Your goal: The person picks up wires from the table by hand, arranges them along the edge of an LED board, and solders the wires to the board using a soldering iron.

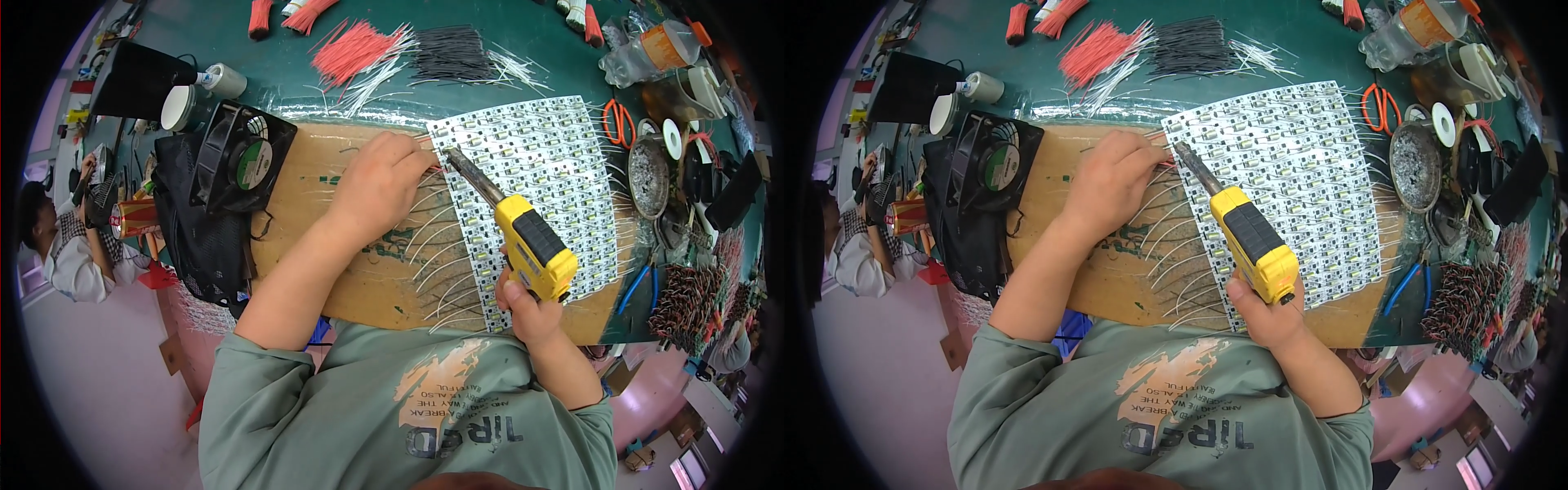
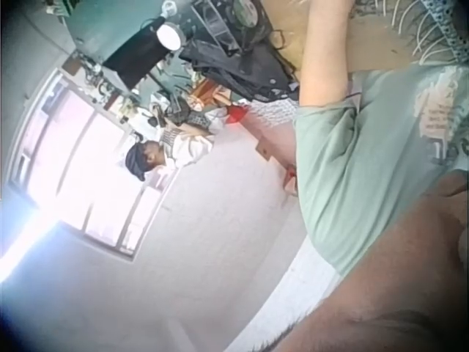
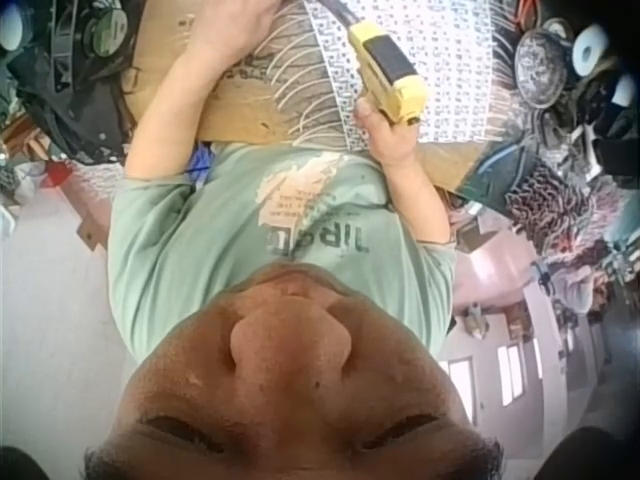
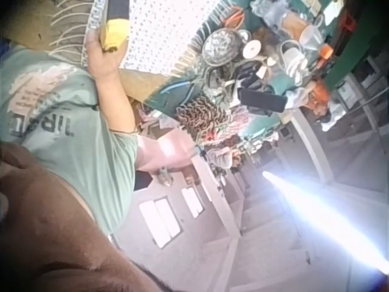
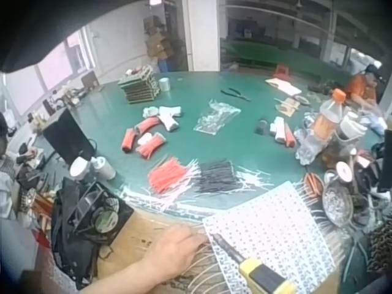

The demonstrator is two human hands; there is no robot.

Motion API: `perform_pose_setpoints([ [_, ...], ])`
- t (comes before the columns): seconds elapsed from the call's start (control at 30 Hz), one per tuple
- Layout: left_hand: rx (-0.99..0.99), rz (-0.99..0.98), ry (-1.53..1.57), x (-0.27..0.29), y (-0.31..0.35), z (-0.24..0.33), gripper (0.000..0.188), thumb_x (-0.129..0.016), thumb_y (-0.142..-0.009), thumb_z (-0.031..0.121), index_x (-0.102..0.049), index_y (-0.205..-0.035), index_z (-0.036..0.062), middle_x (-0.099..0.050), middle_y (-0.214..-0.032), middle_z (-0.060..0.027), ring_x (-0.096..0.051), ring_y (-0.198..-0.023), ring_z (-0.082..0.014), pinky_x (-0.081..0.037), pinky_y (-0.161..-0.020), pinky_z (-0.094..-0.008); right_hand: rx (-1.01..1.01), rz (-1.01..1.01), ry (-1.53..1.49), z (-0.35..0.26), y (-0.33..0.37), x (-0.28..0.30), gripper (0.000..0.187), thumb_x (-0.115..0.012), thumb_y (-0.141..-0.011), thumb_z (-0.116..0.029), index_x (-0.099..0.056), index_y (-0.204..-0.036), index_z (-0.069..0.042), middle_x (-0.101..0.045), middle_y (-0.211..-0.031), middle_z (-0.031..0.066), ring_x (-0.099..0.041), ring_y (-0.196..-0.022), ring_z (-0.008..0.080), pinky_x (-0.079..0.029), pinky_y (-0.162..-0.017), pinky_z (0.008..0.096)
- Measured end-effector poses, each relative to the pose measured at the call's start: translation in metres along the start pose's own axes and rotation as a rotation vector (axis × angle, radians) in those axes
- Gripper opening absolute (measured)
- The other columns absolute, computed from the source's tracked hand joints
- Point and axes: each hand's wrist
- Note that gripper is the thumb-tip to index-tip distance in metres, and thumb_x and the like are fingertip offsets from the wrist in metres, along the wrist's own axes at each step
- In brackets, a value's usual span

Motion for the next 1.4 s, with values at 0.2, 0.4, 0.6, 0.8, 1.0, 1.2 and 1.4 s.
perform_pose_setpoints([
  [0.2,-0.004,0.03,0.012,-0.005,0.001,0.0,0.02,-0.066,-0.075,-0.002,-0.066,-0.092,0.0067,-0.059,-0.084,-0.008,-0.058,-0.081,-0.0281,-0.049,-0.071,-0.038,0.026,-0.003,0.044,-0.001,-0.002,0.0,0.053,-0.062,-0.086,-0.019,-0.043,-0.128,0.007,-0.053,-0.072,0.0069,-0.047,-0.054,0.0119,-0.04,-0.049,0.0242],
  [0.4,0.0,0.041,0.006,-0.004,0.002,0.0,0.021,-0.066,-0.074,-0.003,-0.066,-0.093,0.0058,-0.059,-0.084,-0.0092,-0.058,-0.081,-0.0287,-0.049,-0.072,-0.0382,0.051,-0.006,0.043,-0.002,-0.004,-0.002,0.047,-0.062,-0.087,-0.019,-0.046,-0.123,0.007,-0.053,-0.071,0.007,-0.048,-0.054,0.0117,-0.04,-0.049,0.024],
  [0.6,-0.002,0.041,0.006,-0.004,0.002,0.001,0.022,-0.066,-0.073,-0.003,-0.066,-0.093,0.0052,-0.059,-0.084,-0.0092,-0.058,-0.081,-0.0287,-0.049,-0.073,-0.0383,0.049,-0.021,0.054,-0.002,-0.003,-0.001,0.041,-0.061,-0.088,-0.015,-0.047,-0.12,0.006,-0.054,-0.074,0.0068,-0.049,-0.055,0.0117,-0.042,-0.05,0.0242],
  [0.8,-0.003,0.046,0.002,-0.006,0.002,0.0,0.022,-0.066,-0.073,-0.003,-0.065,-0.093,0.0051,-0.059,-0.083,-0.0088,-0.057,-0.08,-0.0287,-0.048,-0.072,-0.0384,-0.025,0.011,-0.007,-0.003,-0.001,-0.001,0.023,-0.067,-0.085,-0.007,-0.059,-0.106,-0.001,-0.06,-0.084,0.0003,-0.055,-0.073,0.0085,-0.045,-0.066,0.0253],
  [1.0,-0.006,0.042,0.007,-0.005,0.001,0.0,0.021,-0.066,-0.073,-0.003,-0.065,-0.092,0.0049,-0.06,-0.084,-0.0091,-0.058,-0.081,-0.0288,-0.049,-0.073,-0.0383,-0.03,-0.009,-0.129,0.005,0.003,0.008,0.024,-0.067,-0.084,-0.007,-0.059,-0.106,-0.001,-0.061,-0.086,0.0024,-0.057,-0.075,0.01,-0.047,-0.066,0.0265],
  [1.2,-0.014,0.048,0.008,-0.005,0.002,0.001,0.02,-0.066,-0.074,-0.003,-0.065,-0.092,0.0049,-0.06,-0.085,-0.0097,-0.058,-0.082,-0.0293,-0.049,-0.074,-0.0384,-0.015,0.014,-0.13,0.005,0.01,0.01,0.027,-0.066,-0.083,-0.006,-0.058,-0.108,-0.001,-0.062,-0.089,0.0045,-0.058,-0.077,0.012,-0.048,-0.067,0.0277],
  [1.4,0.01,0.07,0.006,-0.005,0.003,0.004,0.02,-0.066,-0.075,-0.003,-0.066,-0.093,0.0062,-0.06,-0.085,-0.0092,-0.058,-0.083,-0.029,-0.049,-0.074,-0.0384,-0.002,0.013,-0.133,0.006,0.017,0.009,0.03,-0.066,-0.083,-0.007,-0.057,-0.11,-0.001,-0.062,-0.088,0.0054,-0.059,-0.077,0.0133,-0.049,-0.068,0.0285],
])
Point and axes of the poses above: each hand's wrist, its own y-axis away from the middle knuckle, its own x-axis out of the back of the hand, z = x × y
